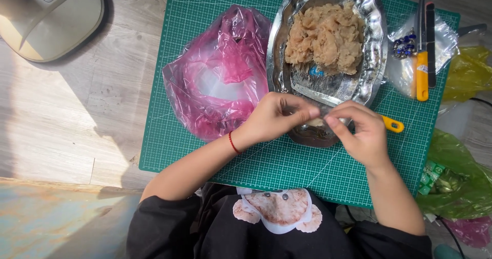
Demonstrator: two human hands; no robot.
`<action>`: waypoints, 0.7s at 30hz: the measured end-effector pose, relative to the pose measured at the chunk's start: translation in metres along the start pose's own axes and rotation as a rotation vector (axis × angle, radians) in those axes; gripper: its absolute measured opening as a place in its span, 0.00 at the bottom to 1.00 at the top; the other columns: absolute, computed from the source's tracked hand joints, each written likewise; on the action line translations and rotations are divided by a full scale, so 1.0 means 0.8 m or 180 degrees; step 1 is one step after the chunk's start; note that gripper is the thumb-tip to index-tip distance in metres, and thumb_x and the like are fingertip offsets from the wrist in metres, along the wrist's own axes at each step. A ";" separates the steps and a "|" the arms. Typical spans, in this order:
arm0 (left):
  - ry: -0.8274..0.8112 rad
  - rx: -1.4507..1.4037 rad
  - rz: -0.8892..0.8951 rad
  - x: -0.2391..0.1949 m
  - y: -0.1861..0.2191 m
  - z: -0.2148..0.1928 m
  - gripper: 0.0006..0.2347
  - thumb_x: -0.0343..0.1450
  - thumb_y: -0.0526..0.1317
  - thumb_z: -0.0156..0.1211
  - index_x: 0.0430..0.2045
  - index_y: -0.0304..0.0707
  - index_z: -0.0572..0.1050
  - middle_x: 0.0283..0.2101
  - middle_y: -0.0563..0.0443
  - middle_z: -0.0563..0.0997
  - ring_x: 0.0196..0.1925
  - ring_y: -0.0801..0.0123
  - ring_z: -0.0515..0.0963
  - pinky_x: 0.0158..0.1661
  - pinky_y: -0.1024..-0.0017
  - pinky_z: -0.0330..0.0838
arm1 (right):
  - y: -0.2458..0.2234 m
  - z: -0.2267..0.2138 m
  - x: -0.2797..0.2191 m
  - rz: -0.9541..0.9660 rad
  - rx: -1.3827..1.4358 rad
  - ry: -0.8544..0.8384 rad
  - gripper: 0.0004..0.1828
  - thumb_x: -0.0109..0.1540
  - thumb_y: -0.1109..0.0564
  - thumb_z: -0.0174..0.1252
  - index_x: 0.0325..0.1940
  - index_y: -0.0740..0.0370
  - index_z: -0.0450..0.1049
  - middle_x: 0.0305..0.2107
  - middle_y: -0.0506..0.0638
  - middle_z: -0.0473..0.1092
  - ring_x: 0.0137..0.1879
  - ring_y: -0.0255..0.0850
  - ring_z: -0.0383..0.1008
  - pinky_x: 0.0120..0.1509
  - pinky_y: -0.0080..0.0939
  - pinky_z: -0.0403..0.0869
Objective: The person scoops a beige, paste-like food substance from a silver tray using a yellow-handled knife and places it into small clear plastic bags. They then seal the bags by hand and set them aside on a green cutting mat.
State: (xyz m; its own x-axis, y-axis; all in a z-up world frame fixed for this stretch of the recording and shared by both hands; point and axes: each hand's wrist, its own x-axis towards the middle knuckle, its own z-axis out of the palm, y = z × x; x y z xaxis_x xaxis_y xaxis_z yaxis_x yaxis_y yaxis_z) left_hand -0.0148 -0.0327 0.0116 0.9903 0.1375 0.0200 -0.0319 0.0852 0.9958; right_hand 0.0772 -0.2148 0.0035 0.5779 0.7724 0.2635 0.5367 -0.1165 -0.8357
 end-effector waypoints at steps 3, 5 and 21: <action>-0.0043 -0.0691 -0.0539 0.003 0.005 -0.005 0.14 0.68 0.47 0.49 0.31 0.34 0.76 0.27 0.44 0.79 0.33 0.68 0.78 0.33 0.70 0.75 | 0.003 -0.003 0.002 0.0149 0.0319 0.0156 0.06 0.57 0.63 0.54 0.27 0.69 0.72 0.23 0.55 0.70 0.31 0.40 0.70 0.39 0.39 0.69; -0.0140 -0.0933 -0.0397 0.009 0.005 -0.007 0.18 0.67 0.52 0.49 0.32 0.32 0.75 0.29 0.40 0.78 0.34 0.62 0.78 0.32 0.68 0.75 | 0.001 -0.006 0.003 0.0268 0.0330 0.0185 0.05 0.57 0.65 0.54 0.27 0.70 0.72 0.23 0.55 0.70 0.31 0.38 0.69 0.38 0.37 0.69; -0.0069 0.0602 0.0471 0.005 0.010 0.002 0.12 0.61 0.38 0.62 0.36 0.39 0.74 0.32 0.47 0.79 0.37 0.58 0.78 0.35 0.68 0.75 | 0.010 -0.130 -0.059 0.0000 0.0521 0.0501 0.04 0.55 0.63 0.55 0.34 0.60 0.72 0.29 0.51 0.71 0.34 0.36 0.71 0.42 0.35 0.70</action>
State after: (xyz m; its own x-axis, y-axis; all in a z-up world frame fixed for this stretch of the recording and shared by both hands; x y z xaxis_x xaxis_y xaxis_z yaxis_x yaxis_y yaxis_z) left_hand -0.0107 -0.0331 0.0197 0.9795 0.1135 0.1667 -0.1530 -0.1208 0.9808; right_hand 0.1185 -0.3170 0.0344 0.6735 0.6641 0.3248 0.4373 -0.0037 -0.8993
